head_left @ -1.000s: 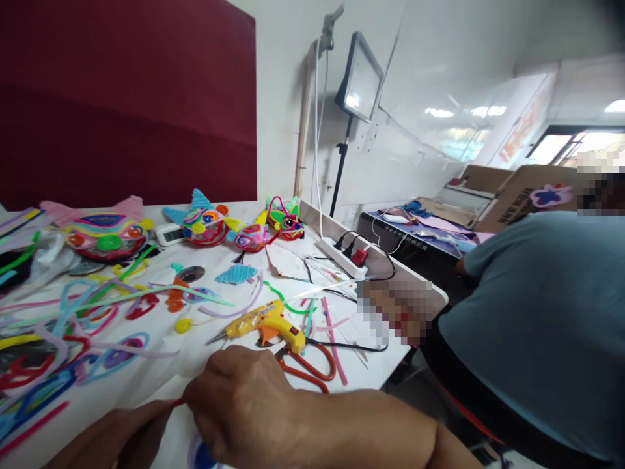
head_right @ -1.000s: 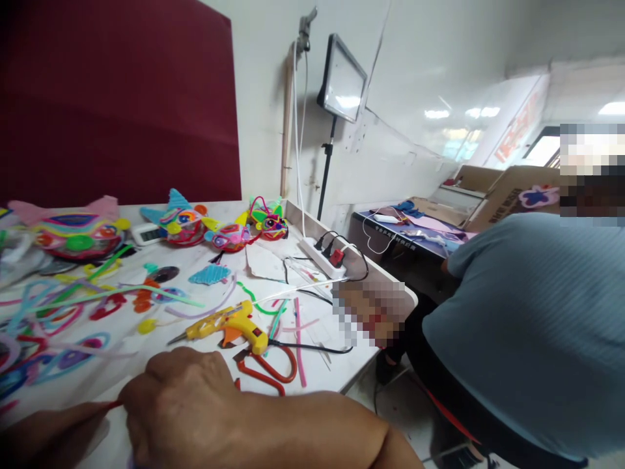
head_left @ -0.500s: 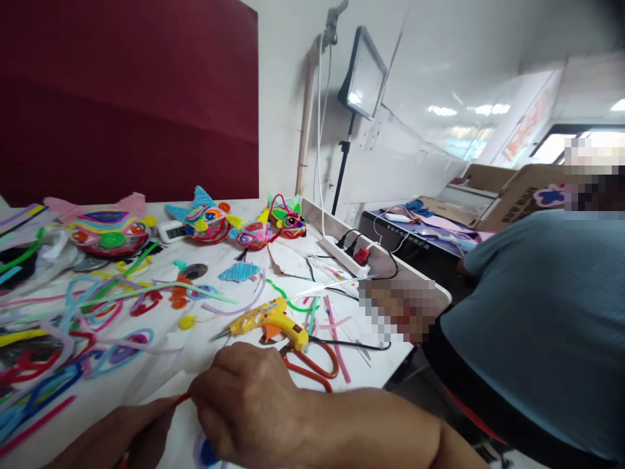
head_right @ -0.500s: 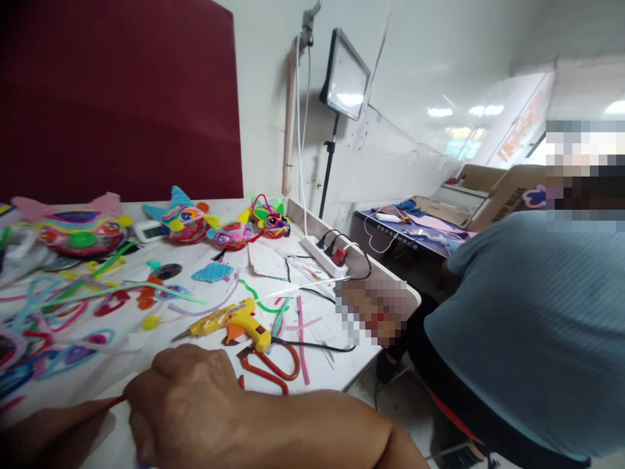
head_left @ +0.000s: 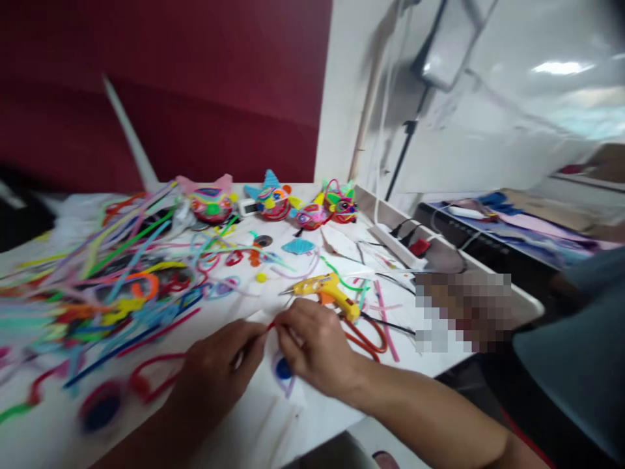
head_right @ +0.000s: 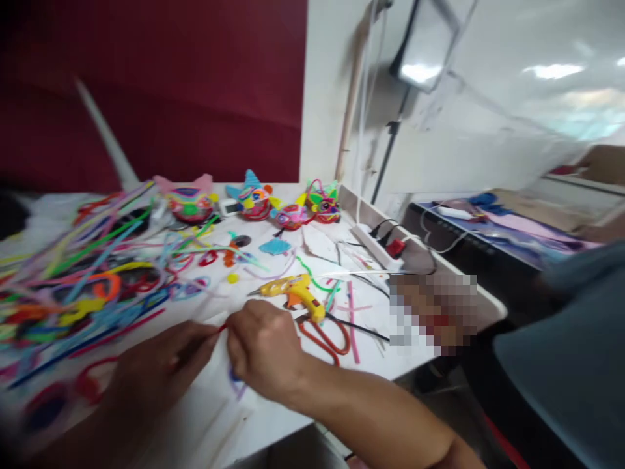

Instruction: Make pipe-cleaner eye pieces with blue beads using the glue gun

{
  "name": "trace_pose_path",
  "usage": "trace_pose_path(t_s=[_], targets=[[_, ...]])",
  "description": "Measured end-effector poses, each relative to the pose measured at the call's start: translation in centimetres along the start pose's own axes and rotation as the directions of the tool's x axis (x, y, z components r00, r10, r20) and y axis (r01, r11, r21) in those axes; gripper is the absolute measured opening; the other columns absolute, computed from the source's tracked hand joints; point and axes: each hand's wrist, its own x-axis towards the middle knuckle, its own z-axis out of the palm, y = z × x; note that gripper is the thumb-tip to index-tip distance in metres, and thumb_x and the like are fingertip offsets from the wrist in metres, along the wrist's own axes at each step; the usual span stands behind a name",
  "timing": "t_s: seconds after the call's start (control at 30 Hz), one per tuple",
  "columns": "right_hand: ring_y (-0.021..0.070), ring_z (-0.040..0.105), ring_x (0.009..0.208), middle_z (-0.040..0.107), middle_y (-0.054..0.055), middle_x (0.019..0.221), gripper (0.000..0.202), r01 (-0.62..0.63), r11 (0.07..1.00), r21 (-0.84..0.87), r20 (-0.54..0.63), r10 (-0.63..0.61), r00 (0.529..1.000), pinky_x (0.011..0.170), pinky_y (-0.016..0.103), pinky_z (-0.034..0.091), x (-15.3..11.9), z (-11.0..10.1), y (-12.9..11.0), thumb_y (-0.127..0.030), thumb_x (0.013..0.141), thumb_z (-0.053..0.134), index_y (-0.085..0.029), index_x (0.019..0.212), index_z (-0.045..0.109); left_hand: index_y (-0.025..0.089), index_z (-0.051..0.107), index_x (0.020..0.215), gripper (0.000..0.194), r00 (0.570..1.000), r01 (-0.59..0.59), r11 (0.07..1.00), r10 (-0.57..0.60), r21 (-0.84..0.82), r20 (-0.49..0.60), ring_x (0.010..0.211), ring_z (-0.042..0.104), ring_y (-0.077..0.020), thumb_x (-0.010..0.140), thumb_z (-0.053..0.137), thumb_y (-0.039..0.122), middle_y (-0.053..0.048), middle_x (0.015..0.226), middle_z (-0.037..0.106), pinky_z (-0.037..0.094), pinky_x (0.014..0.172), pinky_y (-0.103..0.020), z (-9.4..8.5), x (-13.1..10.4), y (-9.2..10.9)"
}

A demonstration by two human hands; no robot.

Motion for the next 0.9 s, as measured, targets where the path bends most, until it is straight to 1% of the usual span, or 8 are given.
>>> trace_pose_path(t_s=[0.07, 0.13, 0.27, 0.37, 0.47, 0.6, 0.73, 0.9], targets=[[0.0152, 0.054, 0.067, 0.060, 0.004, 0.073, 0.019, -0.079, 0.987, 0.143, 0.005, 0.079, 0.997, 0.064, 0.027, 0.041, 0.0, -0.2, -0.1, -0.018, 0.088, 0.048, -0.015, 0.082, 0.066, 0.019, 0.062, 0.078, 0.017, 0.998, 0.056, 0.993, -0.053, -0.106, 0.030, 0.048, 0.054, -0.0069, 0.090, 0.050, 0.023, 0.005, 0.061, 0.062, 0.040, 0.048, -0.017, -0.3, 0.5, 0.7], [0.0140, 0.054, 0.067, 0.063, 0.003, 0.074, 0.015, -0.234, 0.927, 0.294, 0.103, 0.212, 0.972, 0.063, 0.026, 0.040, 0.3, -0.5, 0.0, -0.021, 0.087, 0.054, -0.016, 0.082, 0.068, 0.018, 0.063, 0.077, 0.013, 0.982, 0.180, 0.966, -0.165, -0.184, 0.092, 0.048, 0.053, -0.0070, 0.086, 0.054, 0.019, 0.005, 0.057, 0.060, 0.039, 0.047, -0.016, -0.6, 0.8, 0.8], [0.0111, 0.048, 0.059, 0.063, 0.001, 0.071, 0.019, -0.537, 0.660, 0.525, 0.325, 0.428, 0.843, 0.054, 0.025, 0.034, 1.1, -1.4, 0.5, -0.035, 0.084, 0.063, -0.018, 0.081, 0.071, 0.017, 0.064, 0.078, 0.010, 0.927, 0.373, 0.854, -0.322, -0.362, 0.194, 0.045, 0.051, -0.0067, 0.084, 0.057, 0.019, 0.006, 0.052, 0.056, 0.038, 0.045, -0.015, -0.9, 0.8, 0.8], [0.0076, 0.035, 0.051, 0.055, -0.003, 0.062, 0.023, -0.649, 0.498, 0.576, 0.424, 0.496, 0.758, 0.047, 0.023, 0.022, 1.4, -2.0, 0.9, -0.040, 0.079, 0.069, -0.018, 0.078, 0.070, 0.016, 0.064, 0.077, 0.010, 0.915, 0.403, 0.814, -0.348, -0.418, 0.204, 0.045, 0.051, -0.0062, 0.083, 0.058, 0.019, 0.006, 0.053, 0.057, 0.037, 0.045, -0.015, -1.0, 0.8, 0.8], [0.0071, 0.035, 0.050, 0.052, -0.004, 0.058, 0.025, -0.698, 0.411, 0.587, 0.496, 0.499, 0.711, 0.047, 0.023, 0.021, 1.4, -2.1, 1.0, -0.042, 0.075, 0.074, -0.017, 0.075, 0.070, 0.015, 0.065, 0.077, 0.010, 0.914, 0.405, 0.814, -0.342, -0.417, 0.219, 0.046, 0.050, -0.0061, 0.083, 0.058, 0.019, 0.006, 0.053, 0.057, 0.036, 0.044, -0.015, -0.9, 0.9, 0.9], [0.0067, 0.038, 0.050, 0.054, -0.004, 0.058, 0.030, -0.728, 0.352, 0.588, 0.555, 0.479, 0.680, 0.046, 0.022, 0.023, 1.5, -2.0, 1.0, -0.044, 0.067, 0.080, -0.016, 0.074, 0.071, 0.015, 0.066, 0.078, 0.010, 0.922, 0.381, 0.834, -0.312, -0.399, 0.228, 0.046, 0.048, -0.0058, 0.083, 0.058, 0.018, 0.006, 0.052, 0.055, 0.034, 0.045, -0.015, -1.0, 0.9, 0.9], [0.0061, 0.038, 0.048, 0.055, -0.004, 0.057, 0.030, -0.743, 0.373, 0.556, 0.577, 0.470, 0.667, 0.045, 0.022, 0.023, 1.6, -2.0, 1.0, -0.042, 0.065, 0.082, -0.016, 0.076, 0.073, 0.016, 0.067, 0.077, 0.010, 0.947, 0.313, 0.876, -0.258, -0.366, 0.192, 0.045, 0.043, -0.0044, 0.082, 0.059, 0.015, 0.007, 0.053, 0.054, 0.031, 0.045, -0.015, -1.1, 0.9, 1.1], [0.0055, 0.039, 0.049, 0.057, -0.004, 0.057, 0.013, -0.743, 0.391, 0.544, 0.599, 0.439, 0.670, 0.046, 0.021, 0.025, 1.5, -2.1, 1.1, -0.027, 0.067, 0.076, -0.017, 0.076, 0.074, 0.016, 0.067, 0.076, 0.009, 0.971, 0.222, 0.930, -0.185, -0.292, 0.151, 0.047, 0.044, -0.0045, 0.080, 0.060, 0.013, 0.006, 0.059, 0.059, 0.032, 0.047, -0.016, -1.1, 0.9, 1.2]])
